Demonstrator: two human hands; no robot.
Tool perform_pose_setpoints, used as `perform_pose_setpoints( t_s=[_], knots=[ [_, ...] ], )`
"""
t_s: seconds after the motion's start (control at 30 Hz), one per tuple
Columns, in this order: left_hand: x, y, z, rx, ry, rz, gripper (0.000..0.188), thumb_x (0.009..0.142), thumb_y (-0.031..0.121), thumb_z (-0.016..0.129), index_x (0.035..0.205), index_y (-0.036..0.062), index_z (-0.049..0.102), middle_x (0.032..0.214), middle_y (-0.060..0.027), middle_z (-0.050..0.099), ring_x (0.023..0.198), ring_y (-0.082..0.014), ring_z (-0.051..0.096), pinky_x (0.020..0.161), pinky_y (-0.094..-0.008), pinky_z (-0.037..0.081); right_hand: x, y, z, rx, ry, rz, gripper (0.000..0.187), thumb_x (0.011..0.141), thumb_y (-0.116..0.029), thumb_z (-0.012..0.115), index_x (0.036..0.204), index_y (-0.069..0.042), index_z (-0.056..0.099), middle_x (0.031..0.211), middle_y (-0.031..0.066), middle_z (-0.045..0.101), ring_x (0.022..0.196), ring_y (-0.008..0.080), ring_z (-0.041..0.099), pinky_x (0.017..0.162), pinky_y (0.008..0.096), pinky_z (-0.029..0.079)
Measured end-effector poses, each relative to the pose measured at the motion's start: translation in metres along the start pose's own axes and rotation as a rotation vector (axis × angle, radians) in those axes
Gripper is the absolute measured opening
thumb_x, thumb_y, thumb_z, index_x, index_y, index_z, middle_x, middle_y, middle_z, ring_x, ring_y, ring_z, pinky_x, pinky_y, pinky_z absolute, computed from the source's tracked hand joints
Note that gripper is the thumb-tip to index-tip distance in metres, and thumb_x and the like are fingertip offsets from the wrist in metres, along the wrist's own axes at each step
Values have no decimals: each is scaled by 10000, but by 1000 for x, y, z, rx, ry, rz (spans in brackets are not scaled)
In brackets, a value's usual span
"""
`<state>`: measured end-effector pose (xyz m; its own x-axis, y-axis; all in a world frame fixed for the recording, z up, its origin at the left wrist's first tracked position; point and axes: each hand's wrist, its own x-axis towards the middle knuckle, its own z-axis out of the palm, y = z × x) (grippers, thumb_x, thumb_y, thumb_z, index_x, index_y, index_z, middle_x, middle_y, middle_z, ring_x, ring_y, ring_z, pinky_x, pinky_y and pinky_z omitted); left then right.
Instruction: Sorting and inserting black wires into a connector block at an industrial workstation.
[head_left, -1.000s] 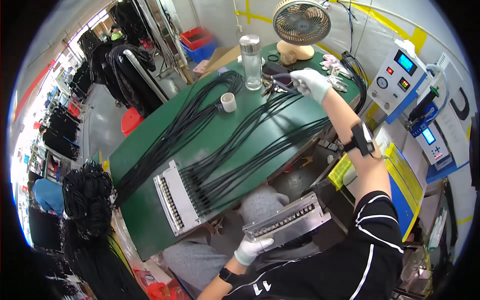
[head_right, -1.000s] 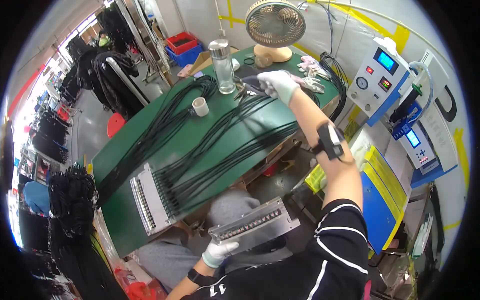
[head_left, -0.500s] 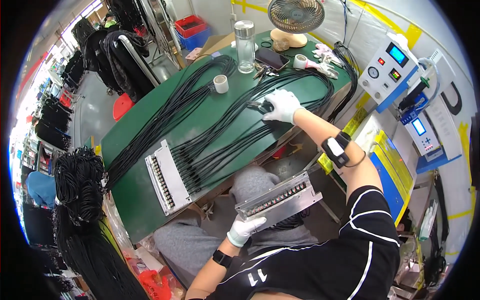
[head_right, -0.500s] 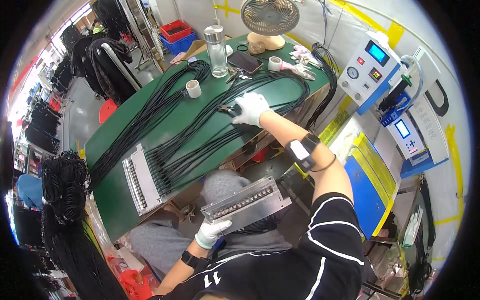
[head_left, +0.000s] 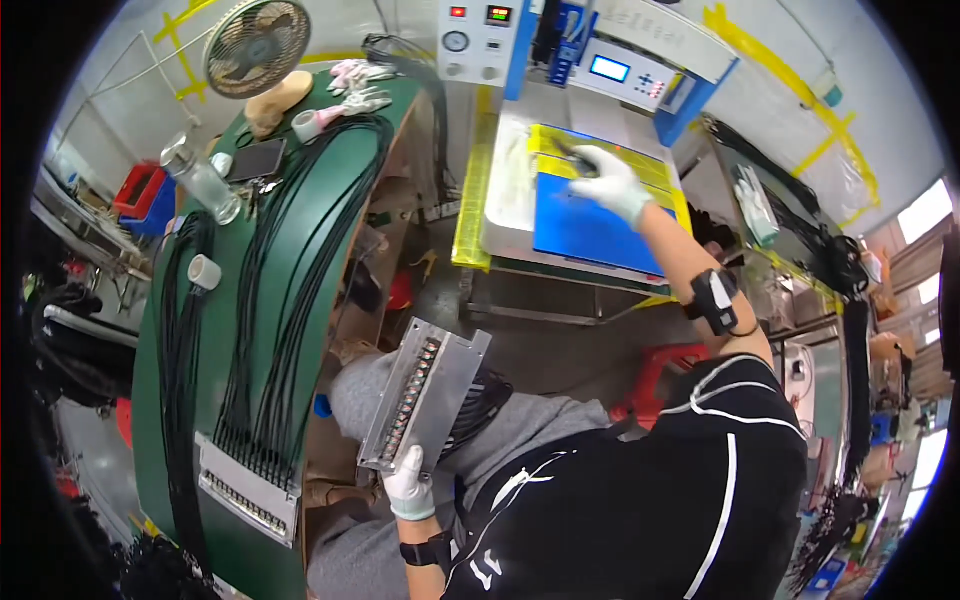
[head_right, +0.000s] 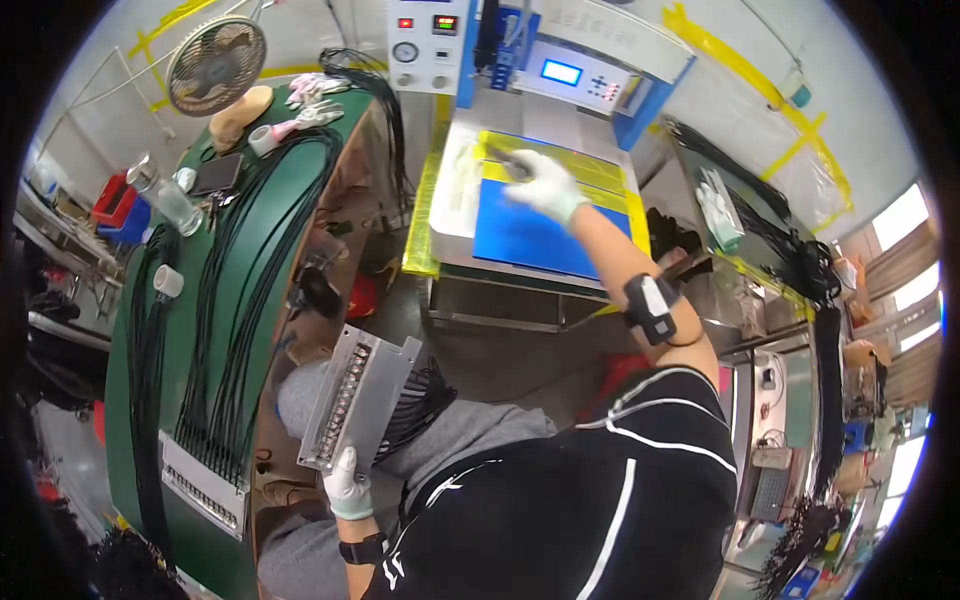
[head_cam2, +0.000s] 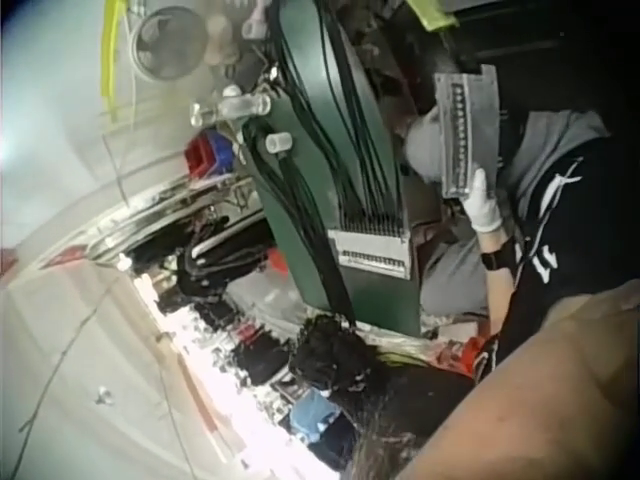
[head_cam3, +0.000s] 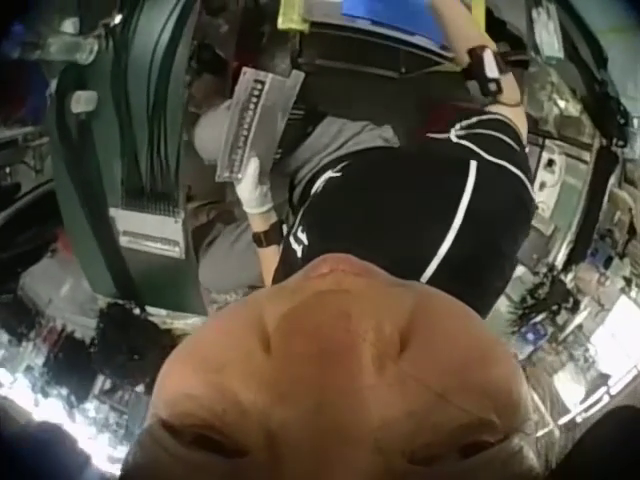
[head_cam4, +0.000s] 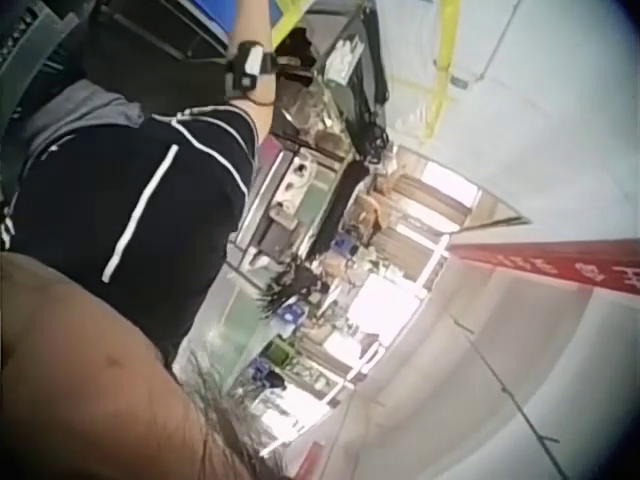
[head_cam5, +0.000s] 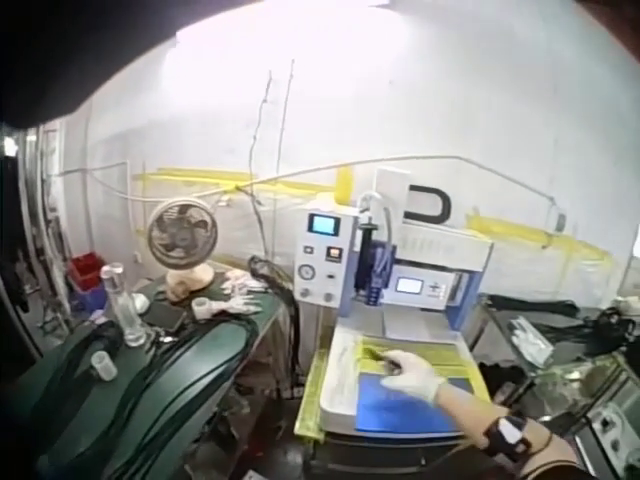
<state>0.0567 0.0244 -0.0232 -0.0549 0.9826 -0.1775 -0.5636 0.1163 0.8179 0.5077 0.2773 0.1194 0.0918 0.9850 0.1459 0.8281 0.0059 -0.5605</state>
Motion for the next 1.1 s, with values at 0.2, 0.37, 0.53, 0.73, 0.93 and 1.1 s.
perform_pose_setpoints(
  t_s=[0.2,0.37,0.53,0.73,0.93,1.1],
  knots=[
    [5,-12,-7,60,-76,-17,462,935,84,589,1375,-22,498,1333,-169,572,1177,-280,604,1021,-421,501,-85,119,-75,-564,115,303,556,729,-309,662,1277,-213,656,1124,173,669,1051,333,644,916,424,514],
    [7,-4,19,122,-70,5,431,960,80,551,1370,-40,496,1325,-170,574,1162,-286,613,987,-417,526,-82,150,-63,-674,81,191,552,734,-392,640,1273,-273,652,1126,151,647,1083,343,616,939,446,496],
    [5,-6,15,207,-52,12,509,913,95,614,1391,-24,488,1344,-142,568,1211,-265,574,1033,-392,466,-62,153,-55,-736,83,137,542,738,-391,641,1268,-276,656,1101,146,649,1049,346,620,917,450,497],
    [4,-3,17,205,-87,38,383,987,91,532,1347,-39,522,1309,-139,591,1167,-257,609,1002,-402,500,-53,151,-51,-732,7,144,492,774,-376,621,1255,-278,659,1086,147,648,1059,338,615,900,454,495],
    [4,-2,16,143,-43,-22,386,985,113,545,1344,-29,526,1314,-134,587,1159,-239,609,1009,-378,492,-51,136,-48,-773,10,130,477,765,-321,603,1233,-248,661,1047,140,663,1006,336,623,877,466,504],
    [4,1,24,188,-80,1,384,993,129,538,1341,-33,525,1316,-129,582,1155,-236,610,1008,-370,489,-46,144,-43,-697,-22,173,462,788,-326,593,1237,-240,660,1074,160,655,1019,355,622,898,455,496]
  ],
)
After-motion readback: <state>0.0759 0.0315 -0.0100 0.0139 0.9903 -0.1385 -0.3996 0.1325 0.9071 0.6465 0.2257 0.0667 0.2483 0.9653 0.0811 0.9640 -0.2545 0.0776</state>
